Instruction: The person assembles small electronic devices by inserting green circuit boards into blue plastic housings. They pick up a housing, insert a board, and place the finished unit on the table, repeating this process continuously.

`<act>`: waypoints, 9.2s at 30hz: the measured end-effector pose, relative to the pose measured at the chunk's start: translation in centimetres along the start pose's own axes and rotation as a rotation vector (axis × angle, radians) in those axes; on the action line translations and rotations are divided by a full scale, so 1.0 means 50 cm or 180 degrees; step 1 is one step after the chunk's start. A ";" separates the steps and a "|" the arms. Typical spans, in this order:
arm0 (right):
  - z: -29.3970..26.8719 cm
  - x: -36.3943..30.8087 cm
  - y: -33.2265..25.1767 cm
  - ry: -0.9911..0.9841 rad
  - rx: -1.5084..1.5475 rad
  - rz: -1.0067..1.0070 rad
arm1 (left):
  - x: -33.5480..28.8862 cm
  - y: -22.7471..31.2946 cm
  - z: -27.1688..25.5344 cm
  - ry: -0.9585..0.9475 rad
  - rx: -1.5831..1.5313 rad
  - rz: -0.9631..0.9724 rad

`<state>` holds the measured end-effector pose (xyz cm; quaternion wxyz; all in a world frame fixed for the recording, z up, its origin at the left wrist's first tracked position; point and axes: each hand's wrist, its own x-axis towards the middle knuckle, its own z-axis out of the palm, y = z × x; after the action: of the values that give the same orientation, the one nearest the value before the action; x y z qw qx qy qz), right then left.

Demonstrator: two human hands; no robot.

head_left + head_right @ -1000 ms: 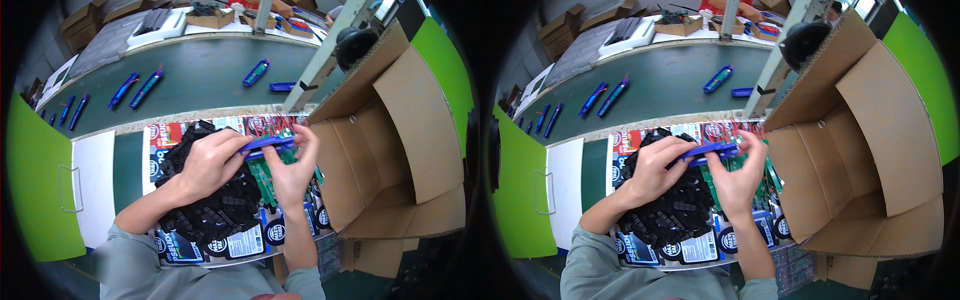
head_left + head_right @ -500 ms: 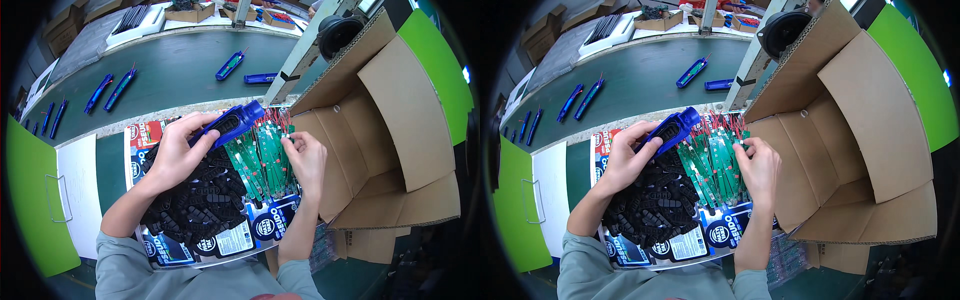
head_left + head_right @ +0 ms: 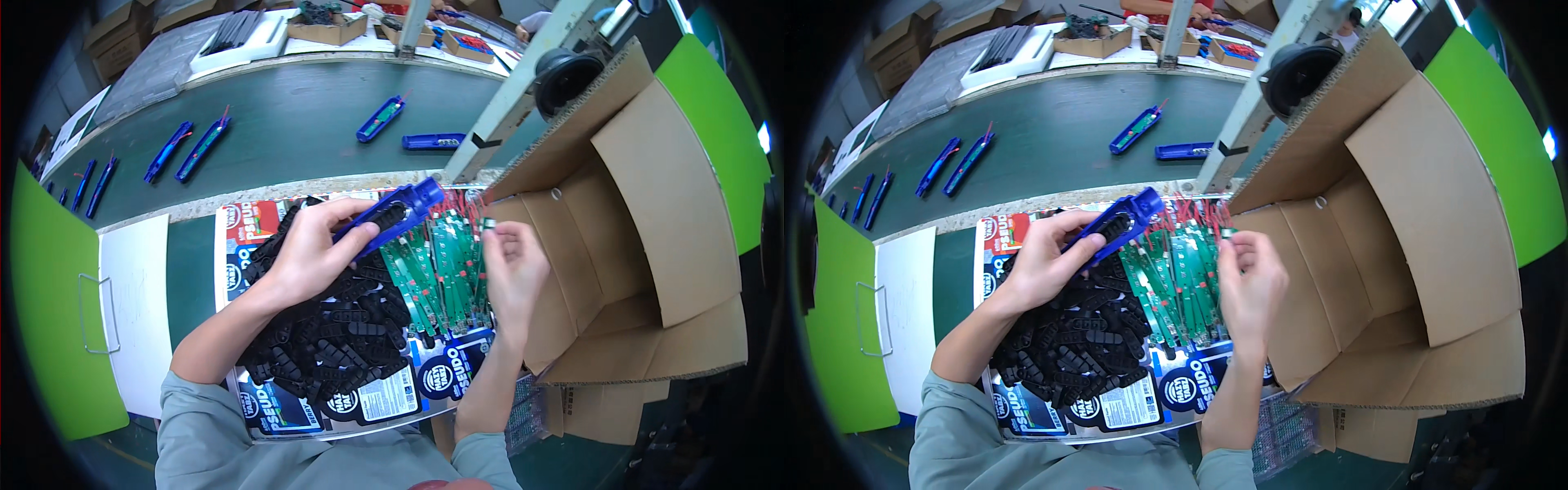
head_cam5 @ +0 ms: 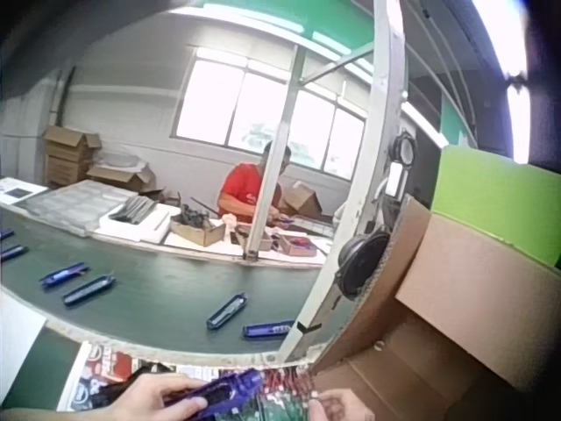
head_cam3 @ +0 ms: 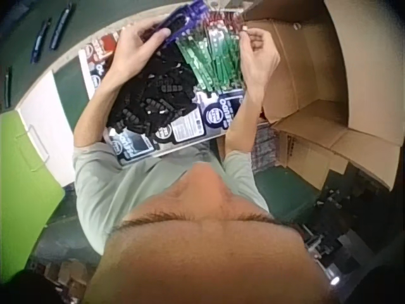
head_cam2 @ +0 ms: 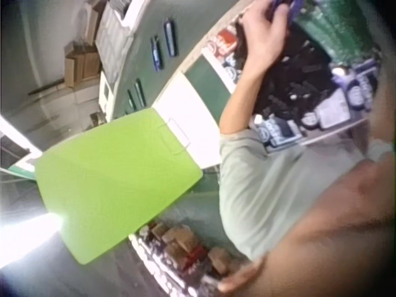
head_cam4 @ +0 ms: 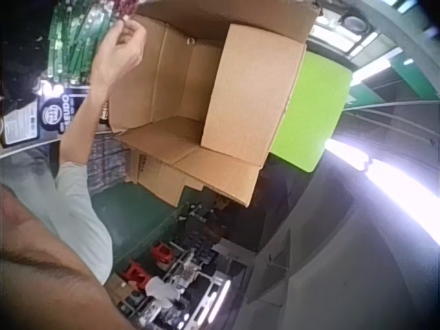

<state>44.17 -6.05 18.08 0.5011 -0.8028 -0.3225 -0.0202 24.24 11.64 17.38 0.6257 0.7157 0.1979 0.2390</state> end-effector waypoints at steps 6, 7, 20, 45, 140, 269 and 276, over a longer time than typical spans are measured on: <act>-0.007 -0.038 -0.074 0.0595 0.1411 -0.0675 | 0.004 -0.009 -0.002 -0.0285 -0.0605 -0.0363; 0.002 -0.046 -0.080 0.0437 0.1614 -0.0587 | 0.003 -0.010 -0.001 -0.0305 -0.0755 -0.0376; 0.091 -0.113 -0.083 -0.0302 0.2120 -0.0647 | -0.004 -0.027 0.018 -0.0582 -0.1231 -0.0103; 0.101 -0.090 -0.078 -0.0174 0.0908 -0.1246 | -0.007 -0.033 0.021 -0.0655 -0.1054 -0.0145; 0.195 -0.148 -0.034 -0.1821 0.0501 -0.1521 | 0.684 -0.170 0.153 0.0891 0.1492 -0.0988; -0.001 -0.051 -0.060 0.1003 0.1161 -0.0621 | -0.008 -0.014 -0.010 -0.0443 -0.1008 -0.0567; 0.067 -0.087 -0.078 -0.0524 0.2226 -0.0051 | -0.007 -0.023 -0.006 -0.0483 -0.1356 -0.0639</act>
<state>37.66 -4.36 17.97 0.7177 -0.5791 -0.3555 0.1522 23.78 11.85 16.22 0.7961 0.5603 0.1657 0.1575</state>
